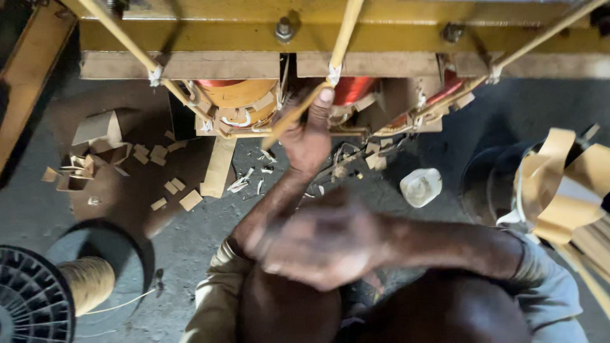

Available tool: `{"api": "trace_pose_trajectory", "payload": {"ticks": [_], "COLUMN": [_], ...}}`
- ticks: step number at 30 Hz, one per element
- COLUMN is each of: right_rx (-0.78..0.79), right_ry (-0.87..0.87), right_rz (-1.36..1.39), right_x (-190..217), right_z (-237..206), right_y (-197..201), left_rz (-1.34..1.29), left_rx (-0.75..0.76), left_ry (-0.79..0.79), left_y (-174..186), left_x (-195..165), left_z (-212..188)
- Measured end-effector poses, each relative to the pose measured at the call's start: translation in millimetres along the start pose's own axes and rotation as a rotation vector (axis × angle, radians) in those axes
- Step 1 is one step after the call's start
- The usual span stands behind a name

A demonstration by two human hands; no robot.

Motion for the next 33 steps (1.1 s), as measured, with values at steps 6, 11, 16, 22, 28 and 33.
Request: {"api": "trace_pose_trajectory", "payload": {"ticks": [6, 11, 16, 22, 28, 33], "right_rx": [-0.549, -0.625, -0.786, -0.897, -0.933, -0.932], "right_ry": [-0.475, -0.49, -0.489, -0.424, -0.433, -0.425], "right_rz": [-0.258, -0.108, -0.101, -0.165, -0.276, -0.258], "right_x": [-118.1, -154.7, -162.9, -164.4, -155.8, -152.5], "right_z": [-46.5, -57.0, -55.5, -49.5, -47.1, -43.7], "right_y": [67.6, 44.6, 34.9, 37.3, 39.4, 36.6], "left_rz": [-0.643, -0.614, -0.528, -0.404, 0.014, -0.086], "left_rx": [-0.067, -0.054, -0.119, -0.093, 0.052, 0.411], "left_ry": [0.351, 0.432, 0.456, 0.352, -0.071, -0.054], "left_y": [-20.5, -14.5, -11.5, -13.5, 9.2, 0.8], "left_x": [15.7, 19.0, 29.1, 16.0, -49.6, -67.2], "left_z": [5.5, 5.6, 0.0, 5.7, -28.6, -38.7]}}
Point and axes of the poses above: each hand's wrist, its own z-axis towards the middle knuckle, its own y-axis out of the back of the hand, x = y × z, the point moved 6 cm from there along z, towards the middle knuckle, and after that the axes turned 3 degrees about -z, right-handed, at the moved point
